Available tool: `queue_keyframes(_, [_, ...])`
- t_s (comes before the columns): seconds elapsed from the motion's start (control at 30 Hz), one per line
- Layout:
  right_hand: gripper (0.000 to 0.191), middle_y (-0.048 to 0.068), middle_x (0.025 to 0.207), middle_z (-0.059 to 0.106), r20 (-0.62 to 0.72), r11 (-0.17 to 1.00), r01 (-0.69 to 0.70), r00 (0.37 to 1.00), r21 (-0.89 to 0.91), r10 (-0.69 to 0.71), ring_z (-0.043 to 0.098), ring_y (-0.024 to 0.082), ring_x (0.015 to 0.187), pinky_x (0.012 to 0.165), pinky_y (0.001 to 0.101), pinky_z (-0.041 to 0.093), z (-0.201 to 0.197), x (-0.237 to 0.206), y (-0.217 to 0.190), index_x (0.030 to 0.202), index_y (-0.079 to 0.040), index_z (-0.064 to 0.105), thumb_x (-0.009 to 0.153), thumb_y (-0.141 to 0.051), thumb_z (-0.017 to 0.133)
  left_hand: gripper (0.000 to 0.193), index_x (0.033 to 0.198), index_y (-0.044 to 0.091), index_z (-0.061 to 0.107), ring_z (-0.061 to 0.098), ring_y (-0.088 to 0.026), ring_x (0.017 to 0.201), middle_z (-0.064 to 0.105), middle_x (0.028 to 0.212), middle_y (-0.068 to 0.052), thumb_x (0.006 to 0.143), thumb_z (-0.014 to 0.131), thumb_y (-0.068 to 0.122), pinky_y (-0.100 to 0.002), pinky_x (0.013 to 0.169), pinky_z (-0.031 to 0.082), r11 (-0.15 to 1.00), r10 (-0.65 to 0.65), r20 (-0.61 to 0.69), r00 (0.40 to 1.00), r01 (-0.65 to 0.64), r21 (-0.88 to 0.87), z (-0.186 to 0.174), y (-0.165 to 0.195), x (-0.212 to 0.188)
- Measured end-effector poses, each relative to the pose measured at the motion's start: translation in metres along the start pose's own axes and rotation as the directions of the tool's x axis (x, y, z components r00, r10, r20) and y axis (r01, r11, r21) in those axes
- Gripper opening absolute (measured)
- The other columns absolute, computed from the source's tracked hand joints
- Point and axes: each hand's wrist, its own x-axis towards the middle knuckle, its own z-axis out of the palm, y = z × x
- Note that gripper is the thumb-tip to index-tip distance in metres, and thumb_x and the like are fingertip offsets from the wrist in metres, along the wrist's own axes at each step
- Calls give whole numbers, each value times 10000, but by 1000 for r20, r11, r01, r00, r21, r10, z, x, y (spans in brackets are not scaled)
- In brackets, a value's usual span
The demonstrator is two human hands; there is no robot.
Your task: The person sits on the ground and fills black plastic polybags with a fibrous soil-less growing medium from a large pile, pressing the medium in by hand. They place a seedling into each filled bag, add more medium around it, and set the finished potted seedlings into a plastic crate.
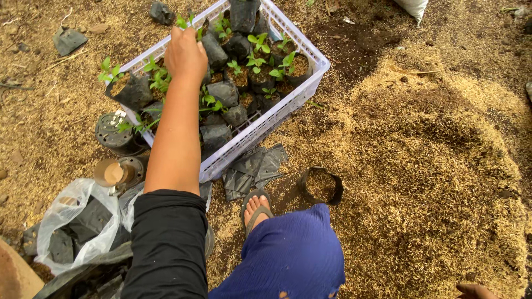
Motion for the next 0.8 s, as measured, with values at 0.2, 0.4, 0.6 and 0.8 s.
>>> queue_keyframes(0.2, [558,202,1251,740,28,996,-62,998,-64,64,767,323,1137,1005,480,638,4,6,8,1358,-35,575,847,-224,699,225,1058,60,716,656,-361,893,617,1095,-158,895,780,202,-510,725,528,996,-94,110,990,92,21,14,-1,14])
queue_keyframes(0.4, [585,139,1259,754,181,936,-46,977,-350,116,786,269,1137,1035,439,642,-11,8,8,1409,-115,547,889,-354,666,137,956,59,687,671,-331,930,630,1101,-126,926,769,164,-499,771,533,995,-79,117,990,85,-47,14,12,4])
queue_keyframes(0.6, [513,52,1178,793,167,832,65,985,-552,34,790,196,1099,996,384,634,-34,-37,-83,1329,-184,628,907,-475,641,191,1013,24,644,652,-407,879,632,1099,-167,923,795,99,-508,685,497,879,458,-79,886,-464,-106,-47,93,-12])
queue_keyframes(0.8, [416,75,1129,756,-174,794,499,797,-346,-578,742,241,984,822,387,594,-40,-114,-211,1232,-158,680,876,-367,724,149,1016,42,649,678,-347,915,656,1007,-123,931,771,56,-432,744,528,466,734,-71,675,-577,-671,-126,249,-101])
